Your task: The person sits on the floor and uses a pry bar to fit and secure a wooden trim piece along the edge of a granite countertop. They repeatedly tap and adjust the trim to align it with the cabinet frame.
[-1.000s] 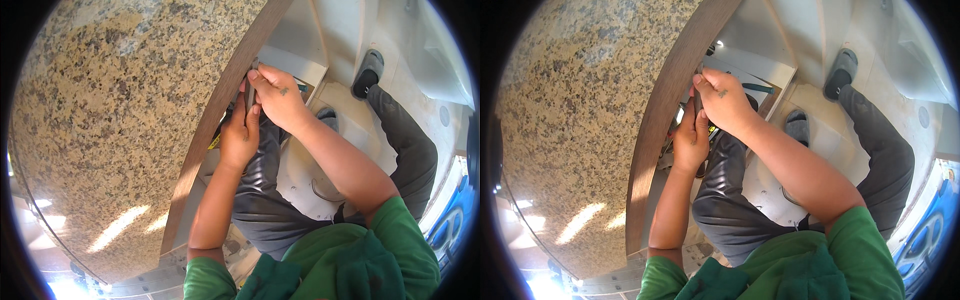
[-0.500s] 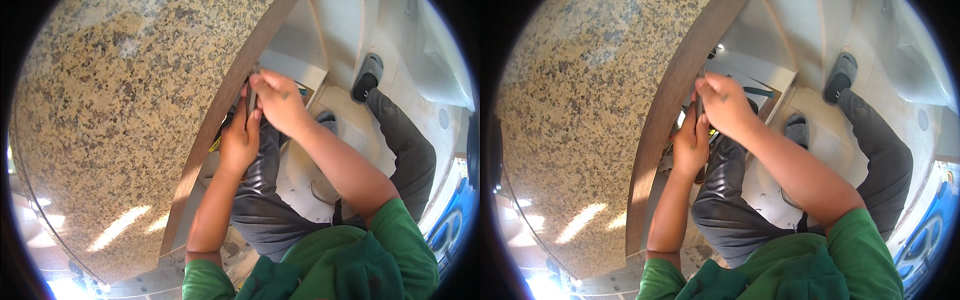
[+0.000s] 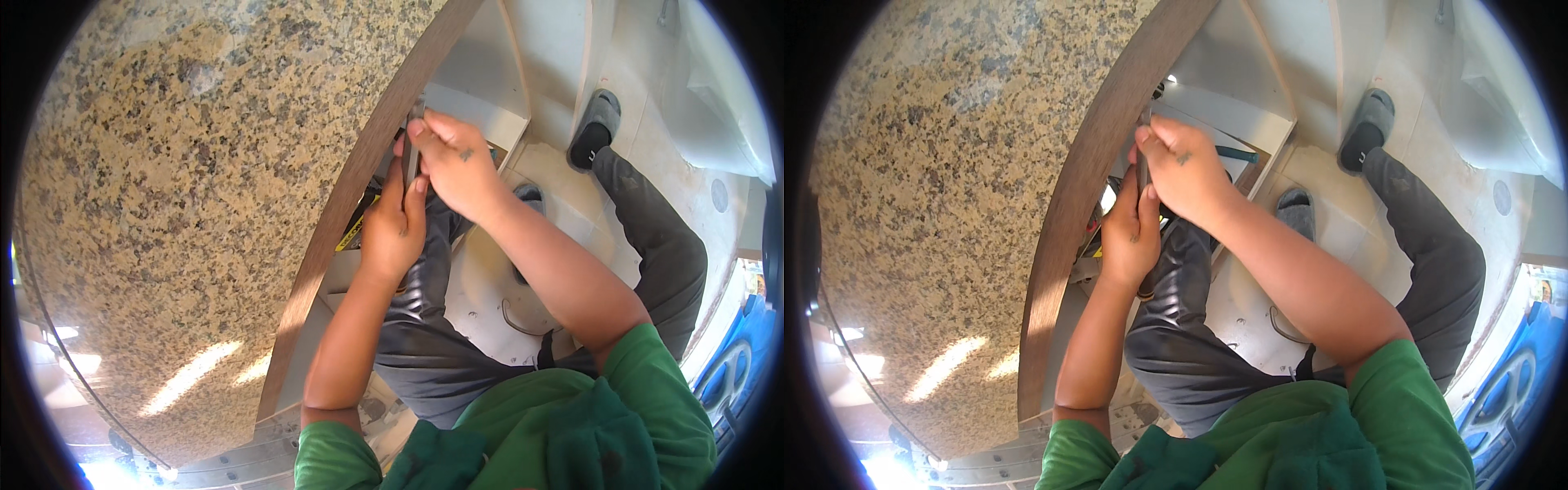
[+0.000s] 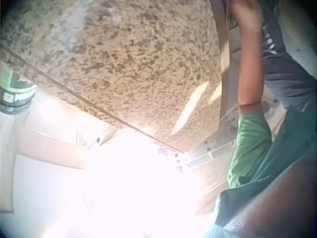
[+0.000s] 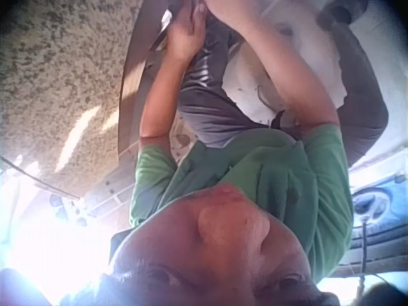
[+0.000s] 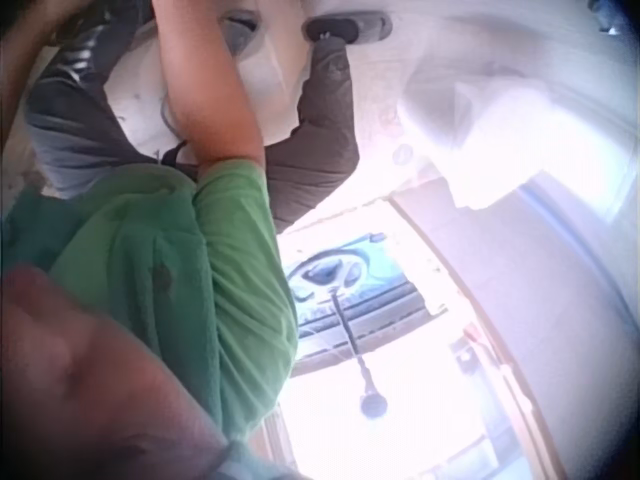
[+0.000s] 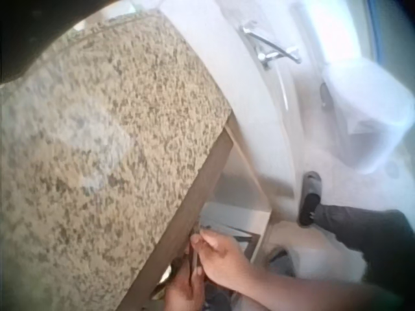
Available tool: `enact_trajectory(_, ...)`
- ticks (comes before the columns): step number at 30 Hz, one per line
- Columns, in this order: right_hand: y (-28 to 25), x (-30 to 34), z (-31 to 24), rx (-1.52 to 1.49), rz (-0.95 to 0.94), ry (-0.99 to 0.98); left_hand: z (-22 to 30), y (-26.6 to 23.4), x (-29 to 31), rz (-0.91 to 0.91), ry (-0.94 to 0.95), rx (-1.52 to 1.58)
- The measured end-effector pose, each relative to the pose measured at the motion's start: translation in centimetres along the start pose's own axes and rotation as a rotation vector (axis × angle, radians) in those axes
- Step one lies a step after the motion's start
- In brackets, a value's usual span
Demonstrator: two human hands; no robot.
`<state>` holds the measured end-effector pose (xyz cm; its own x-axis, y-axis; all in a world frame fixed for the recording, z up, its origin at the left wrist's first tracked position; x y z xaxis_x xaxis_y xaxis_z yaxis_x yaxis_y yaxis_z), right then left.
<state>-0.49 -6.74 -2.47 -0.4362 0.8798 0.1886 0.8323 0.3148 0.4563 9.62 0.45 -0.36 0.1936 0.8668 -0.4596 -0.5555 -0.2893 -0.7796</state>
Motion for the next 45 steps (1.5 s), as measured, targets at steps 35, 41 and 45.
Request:
enact_trajectory(35, -0.2, -0.8, 0.0, 0.015, -0.004, -0.067, -0.9, 0.4, -0.2, -0.069, -0.143, -0.029)
enact_trajectory(41, -1.0, -1.2, -1.0, 0.070, 0.011, -0.049, -0.7, 0.7, -0.9, -0.165, -0.274, -0.006)
enact_trajectory(45, -0.4, -0.2, -0.6, 0.078, -0.008, -0.022, -0.4, 0.3, 0.2, -0.089, -0.163, -0.010)
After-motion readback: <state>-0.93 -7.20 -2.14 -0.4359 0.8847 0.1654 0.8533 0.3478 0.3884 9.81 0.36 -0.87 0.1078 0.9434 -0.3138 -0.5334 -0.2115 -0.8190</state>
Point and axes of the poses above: each hand's wrist, its own x-axis away from the middle knuckle, its own y-axis out of the palm, z = x × y, the point moved 7 cm from there along -x, towards the middle knuckle, and after that the axes turned 13 degrees about y, right-handed, at the moved point
